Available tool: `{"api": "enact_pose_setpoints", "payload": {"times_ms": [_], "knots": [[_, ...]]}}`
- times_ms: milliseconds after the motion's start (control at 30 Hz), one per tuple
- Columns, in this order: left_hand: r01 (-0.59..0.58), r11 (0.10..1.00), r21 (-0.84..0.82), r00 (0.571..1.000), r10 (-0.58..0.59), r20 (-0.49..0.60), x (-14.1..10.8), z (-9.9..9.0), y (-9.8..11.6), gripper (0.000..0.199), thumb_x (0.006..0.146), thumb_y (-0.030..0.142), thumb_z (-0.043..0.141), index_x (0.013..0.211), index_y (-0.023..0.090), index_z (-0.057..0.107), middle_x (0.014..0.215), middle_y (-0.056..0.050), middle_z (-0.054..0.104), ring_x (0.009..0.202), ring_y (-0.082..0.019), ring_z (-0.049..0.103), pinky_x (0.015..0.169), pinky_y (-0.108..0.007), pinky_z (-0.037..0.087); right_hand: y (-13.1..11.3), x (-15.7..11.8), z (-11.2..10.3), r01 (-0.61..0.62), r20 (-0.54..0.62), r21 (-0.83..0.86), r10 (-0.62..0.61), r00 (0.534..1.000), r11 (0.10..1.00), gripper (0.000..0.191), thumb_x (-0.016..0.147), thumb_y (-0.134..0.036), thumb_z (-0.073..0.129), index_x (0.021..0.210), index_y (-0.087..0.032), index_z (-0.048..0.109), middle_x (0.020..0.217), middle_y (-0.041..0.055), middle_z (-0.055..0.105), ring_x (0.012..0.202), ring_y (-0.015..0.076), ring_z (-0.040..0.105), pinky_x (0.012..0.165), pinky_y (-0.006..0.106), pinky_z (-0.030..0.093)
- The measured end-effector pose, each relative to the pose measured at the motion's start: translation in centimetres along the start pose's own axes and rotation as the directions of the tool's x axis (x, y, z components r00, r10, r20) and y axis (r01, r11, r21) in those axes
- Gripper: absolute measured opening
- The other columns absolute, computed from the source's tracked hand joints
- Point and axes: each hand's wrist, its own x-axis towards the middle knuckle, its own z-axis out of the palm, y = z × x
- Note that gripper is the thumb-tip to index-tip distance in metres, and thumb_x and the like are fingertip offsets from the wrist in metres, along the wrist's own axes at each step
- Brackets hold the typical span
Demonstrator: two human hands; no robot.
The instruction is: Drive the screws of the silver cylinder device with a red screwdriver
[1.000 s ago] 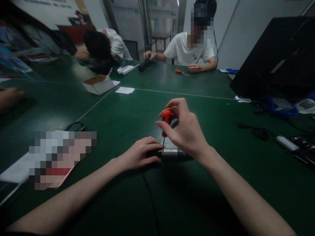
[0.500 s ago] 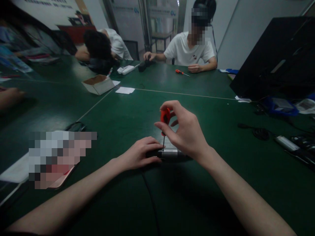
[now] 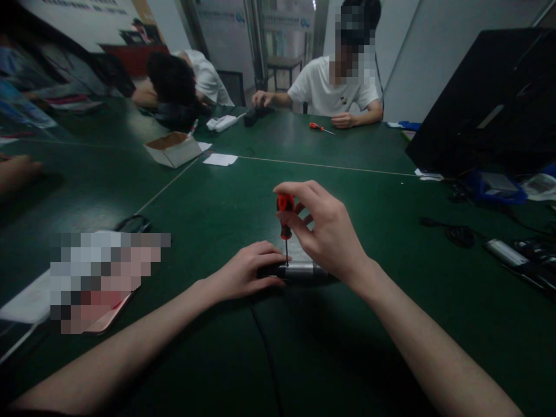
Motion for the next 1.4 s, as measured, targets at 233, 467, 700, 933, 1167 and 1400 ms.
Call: {"api": "enact_pose_setpoints", "payload": {"times_ms": [233, 467, 700, 933, 1167, 1400], "knots": [[0.003, 1.000, 0.008, 1.000, -0.003, -0.003, 0.03, 0.00, 0.07, 0.038, 0.089, 0.042, 0.064, 0.118, 0.017, 0.062, 0.104, -0.008, 0.063, 0.094, -0.023, 0.059, 0.079, -0.032, 0.046, 0.04, 0.00, -0.01, -0.030, -0.018, 0.034, 0.031, 0.999, 0.999, 0.029, 0.084, -0.020, 0.068, 0.108, -0.019, 0.050, 0.099, 0.0025, 0.066, 0.083, 0.0148, 0.065, 0.064, 0.023, 0.056], [0.017, 1.000, -0.001, 1.000, -0.017, 0.004, 0.06, -0.19, 0.31, 0.039, 0.089, 0.042, 0.064, 0.118, 0.017, 0.062, 0.105, -0.009, 0.063, 0.095, -0.024, 0.058, 0.080, -0.033, 0.046, 0.08, 0.01, 0.29, -0.094, -0.054, 0.097, 0.100, 0.994, 0.991, 0.034, 0.084, -0.025, 0.069, 0.102, -0.021, 0.040, 0.086, 0.0002, 0.067, 0.072, 0.0138, 0.066, 0.060, 0.023, 0.056], [0.016, 1.000, -0.006, 1.000, -0.016, 0.008, 0.00, -0.14, 0.16, 0.039, 0.090, 0.042, 0.062, 0.118, 0.016, 0.062, 0.105, -0.010, 0.064, 0.095, -0.024, 0.059, 0.080, -0.034, 0.047, -0.11, 0.00, -0.19, -0.011, -0.012, -0.028, 0.011, 1.000, 1.000, 0.023, 0.088, -0.018, 0.061, 0.110, -0.021, 0.056, 0.103, 0.0031, 0.062, 0.088, 0.0155, 0.064, 0.064, 0.023, 0.056], [0.010, 1.000, -0.006, 1.000, -0.010, 0.003, 0.00, -0.04, 0.03, 0.040, 0.089, 0.042, 0.064, 0.119, 0.016, 0.062, 0.105, -0.010, 0.064, 0.095, -0.024, 0.059, 0.080, -0.033, 0.046, -0.13, -0.06, -0.07, -0.034, -0.024, -0.011, 0.034, 0.999, 0.999, 0.028, 0.084, -0.019, 0.066, 0.108, -0.020, 0.051, 0.099, 0.0024, 0.066, 0.086, 0.0165, 0.065, 0.063, 0.024, 0.057], [0.009, 1.000, 0.001, 1.000, -0.009, -0.008, 0.00, -0.21, 0.35, 0.039, 0.089, 0.042, 0.064, 0.118, 0.016, 0.062, 0.105, -0.009, 0.064, 0.095, -0.024, 0.059, 0.079, -0.033, 0.046, 0.06, 0.02, 0.28, -0.111, -0.057, 0.082, 0.116, 0.992, 0.990, 0.036, 0.082, -0.024, 0.070, 0.102, -0.020, 0.040, 0.085, 0.0001, 0.068, 0.070, 0.0140, 0.066, 0.059, 0.023, 0.056], [-0.004, 1.000, 0.008, 1.000, 0.004, -0.006, 0.02, -0.11, 0.20, 0.039, 0.089, 0.041, 0.064, 0.117, 0.015, 0.063, 0.104, -0.009, 0.064, 0.094, -0.024, 0.059, 0.078, -0.033, 0.046, -0.26, 0.01, -0.21, -0.014, -0.008, -0.041, 0.014, 1.000, 0.999, 0.025, 0.087, -0.018, 0.063, 0.112, -0.021, 0.058, 0.104, 0.0037, 0.061, 0.089, 0.0158, 0.064, 0.062, 0.023, 0.056]]}}
